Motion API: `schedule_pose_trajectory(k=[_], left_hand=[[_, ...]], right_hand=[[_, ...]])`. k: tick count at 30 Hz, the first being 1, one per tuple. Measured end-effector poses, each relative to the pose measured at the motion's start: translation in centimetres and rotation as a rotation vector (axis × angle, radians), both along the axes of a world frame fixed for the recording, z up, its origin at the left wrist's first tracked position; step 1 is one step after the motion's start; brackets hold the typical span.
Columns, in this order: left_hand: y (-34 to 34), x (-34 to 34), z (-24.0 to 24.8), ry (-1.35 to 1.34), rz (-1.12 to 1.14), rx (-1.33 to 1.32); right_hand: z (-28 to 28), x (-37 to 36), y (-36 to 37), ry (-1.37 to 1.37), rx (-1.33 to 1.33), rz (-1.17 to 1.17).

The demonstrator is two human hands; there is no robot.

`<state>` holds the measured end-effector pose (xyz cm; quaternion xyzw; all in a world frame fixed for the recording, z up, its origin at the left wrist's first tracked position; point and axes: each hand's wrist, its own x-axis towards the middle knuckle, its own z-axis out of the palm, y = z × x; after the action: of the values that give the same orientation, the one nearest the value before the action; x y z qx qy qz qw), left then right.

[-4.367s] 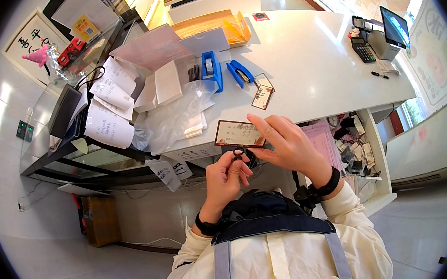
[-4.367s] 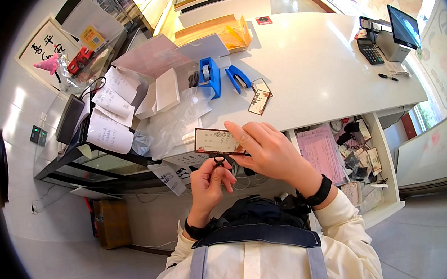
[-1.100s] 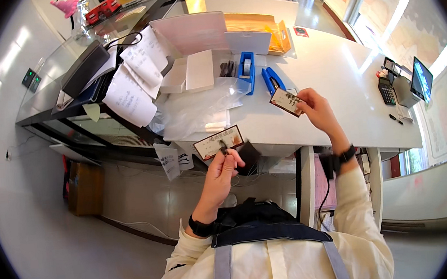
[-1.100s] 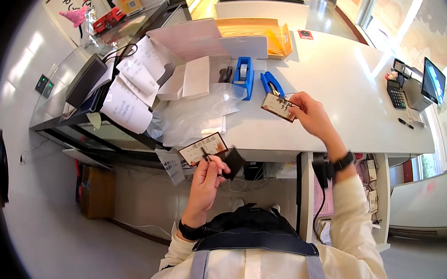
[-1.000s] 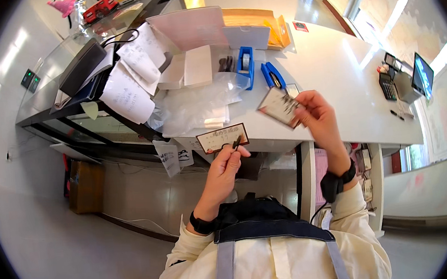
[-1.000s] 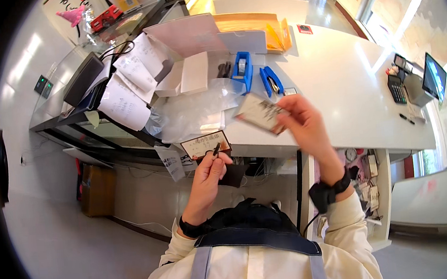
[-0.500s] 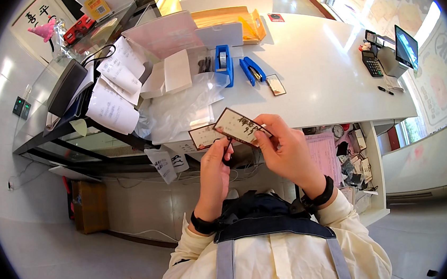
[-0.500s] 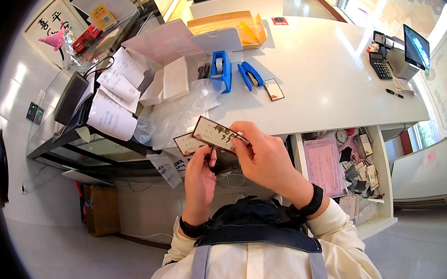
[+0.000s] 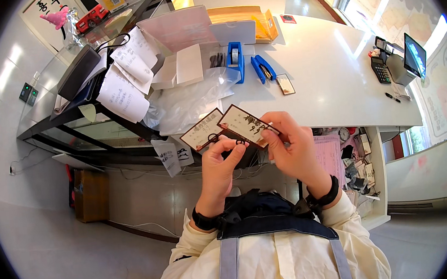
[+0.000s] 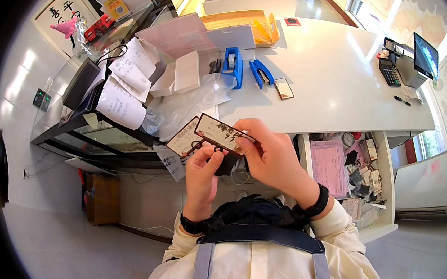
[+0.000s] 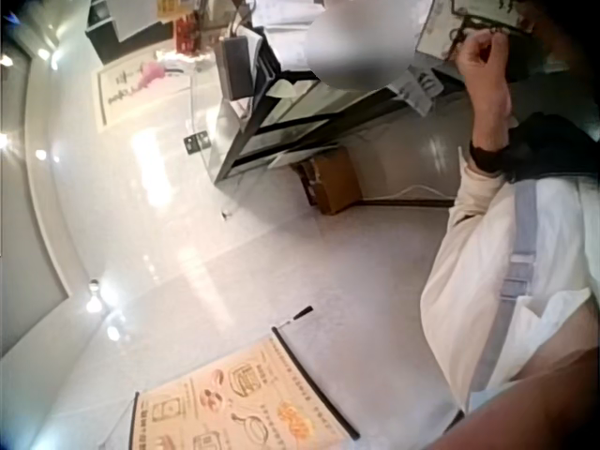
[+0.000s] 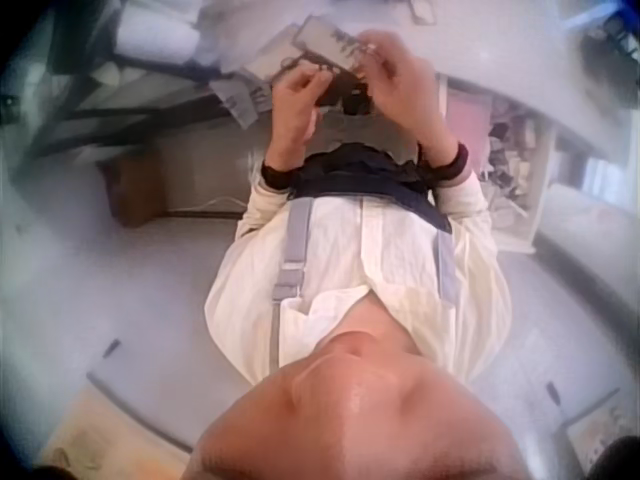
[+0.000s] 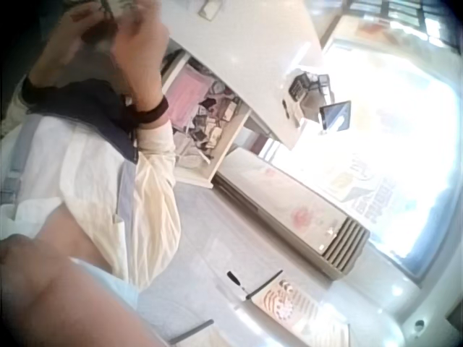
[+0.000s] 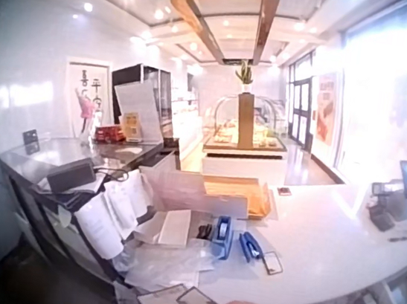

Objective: The person retrieves a stack of small rectangular cards from a desk drawer and sorts them on the counter. They then attach rubber bands to the cards and walk to a glass display case to place the cards among various baked goods.

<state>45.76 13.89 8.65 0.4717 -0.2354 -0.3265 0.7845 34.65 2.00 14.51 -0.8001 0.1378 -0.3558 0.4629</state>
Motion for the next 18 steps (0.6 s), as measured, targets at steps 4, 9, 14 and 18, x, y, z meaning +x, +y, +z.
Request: schedule_pose_trajectory(k=[4,9,14,18], left_hand=[[0.5,0.0,-0.5,-0.251,0.082,0.11],[0.6,-0.4,-0.5,-0.33,0.134,0.173],[0.7,-0.7,0.0,-0.294,0.102,0.184],[0.6,-0.8,-0.3,-0.265,0.125,0.135]], right_hand=[[1.1,-0.5,-1.0,0.091,0.019,0.079],[1.8,-0.8,-1.4,0.121,-0.124,0.146],[0.5,-1.0,-1.5,0.1,-0.119,0.183],[1.3,-1.1,-1.0,0.152,-0.108,0.165]])
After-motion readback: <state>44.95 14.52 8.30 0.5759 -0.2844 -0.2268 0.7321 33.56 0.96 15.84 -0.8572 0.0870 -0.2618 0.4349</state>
